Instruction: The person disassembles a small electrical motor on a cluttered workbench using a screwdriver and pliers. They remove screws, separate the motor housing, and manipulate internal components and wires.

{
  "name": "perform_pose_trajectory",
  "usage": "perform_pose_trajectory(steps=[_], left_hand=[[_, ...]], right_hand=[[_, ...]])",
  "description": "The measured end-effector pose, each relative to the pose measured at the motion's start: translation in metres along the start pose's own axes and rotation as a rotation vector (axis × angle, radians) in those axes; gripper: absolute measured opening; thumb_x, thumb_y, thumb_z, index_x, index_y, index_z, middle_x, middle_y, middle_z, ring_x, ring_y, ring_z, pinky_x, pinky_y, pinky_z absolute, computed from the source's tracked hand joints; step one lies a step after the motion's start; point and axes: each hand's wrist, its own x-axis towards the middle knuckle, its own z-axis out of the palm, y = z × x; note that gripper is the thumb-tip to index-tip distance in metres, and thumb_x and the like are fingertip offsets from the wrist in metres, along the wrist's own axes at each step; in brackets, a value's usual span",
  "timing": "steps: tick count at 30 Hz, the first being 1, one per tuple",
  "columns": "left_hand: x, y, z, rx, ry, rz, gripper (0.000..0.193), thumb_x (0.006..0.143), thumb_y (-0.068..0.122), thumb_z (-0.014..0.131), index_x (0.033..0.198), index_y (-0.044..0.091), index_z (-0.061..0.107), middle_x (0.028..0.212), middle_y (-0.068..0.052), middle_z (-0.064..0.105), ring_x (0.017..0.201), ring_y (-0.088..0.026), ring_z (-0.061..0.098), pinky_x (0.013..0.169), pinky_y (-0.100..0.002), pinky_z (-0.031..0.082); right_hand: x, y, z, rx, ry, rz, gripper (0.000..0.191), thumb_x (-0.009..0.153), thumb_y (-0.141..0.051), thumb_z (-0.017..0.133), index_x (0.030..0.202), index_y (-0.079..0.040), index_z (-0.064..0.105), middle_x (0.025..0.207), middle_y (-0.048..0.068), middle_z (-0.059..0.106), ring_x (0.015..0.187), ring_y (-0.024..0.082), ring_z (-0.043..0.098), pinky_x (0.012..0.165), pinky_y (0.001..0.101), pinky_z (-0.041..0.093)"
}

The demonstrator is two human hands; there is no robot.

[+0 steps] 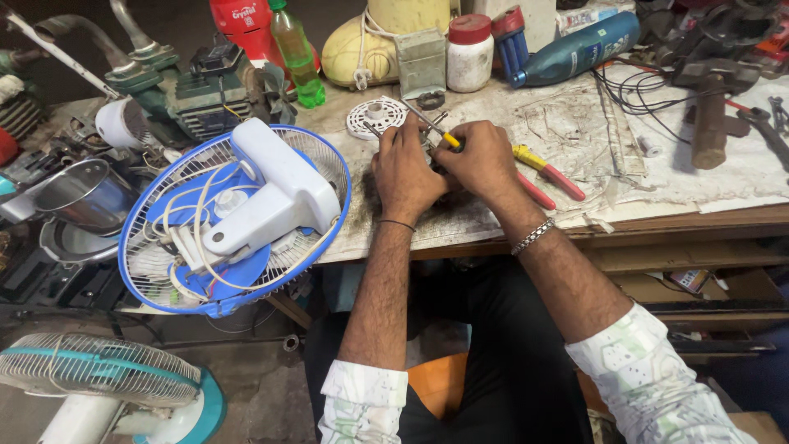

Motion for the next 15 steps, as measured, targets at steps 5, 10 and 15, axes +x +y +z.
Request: perform_pose_trajectory(steps=[5,10,15], left_hand=[[-0.002,-0.002,0.003,-0.037,0.030,0.010,0.105,0.058,0.041,0.092,0.146,0.009,0.045,0.126,-0.011,0.064,0.127,-0.031,0.053,0.099,-0.057,0.045],[-0.001,-0.001,0.003,-0.008,0.032,0.030,0.100,0.060,0.036,0.091,0.144,0.009,0.045,0.129,-0.007,0.063,0.130,-0.030,0.050,0.099,-0.057,0.043],[-0.001,-0.002,0.002,-0.032,-0.009,0.014,0.097,0.059,0.031,0.088,0.143,0.011,0.044,0.128,-0.003,0.064,0.128,-0.028,0.050,0.098,-0.055,0.044]], right_hand=[[-0.002,-0.003,-0.003,-0.031,-0.097,0.045,0.027,0.083,-0.033,0.081,0.089,-0.006,0.080,0.075,0.017,0.074,0.072,0.034,0.074,0.072,0.0465,0.057],[-0.006,-0.010,-0.006,-0.021,-0.041,0.022,0.026,0.084,-0.031,0.079,0.090,-0.005,0.080,0.077,0.019,0.074,0.075,0.034,0.074,0.074,0.0464,0.058],[-0.009,-0.013,-0.009,-0.027,-0.065,0.003,0.027,0.085,-0.031,0.080,0.091,-0.004,0.079,0.079,0.019,0.074,0.077,0.036,0.073,0.075,0.0474,0.056]])
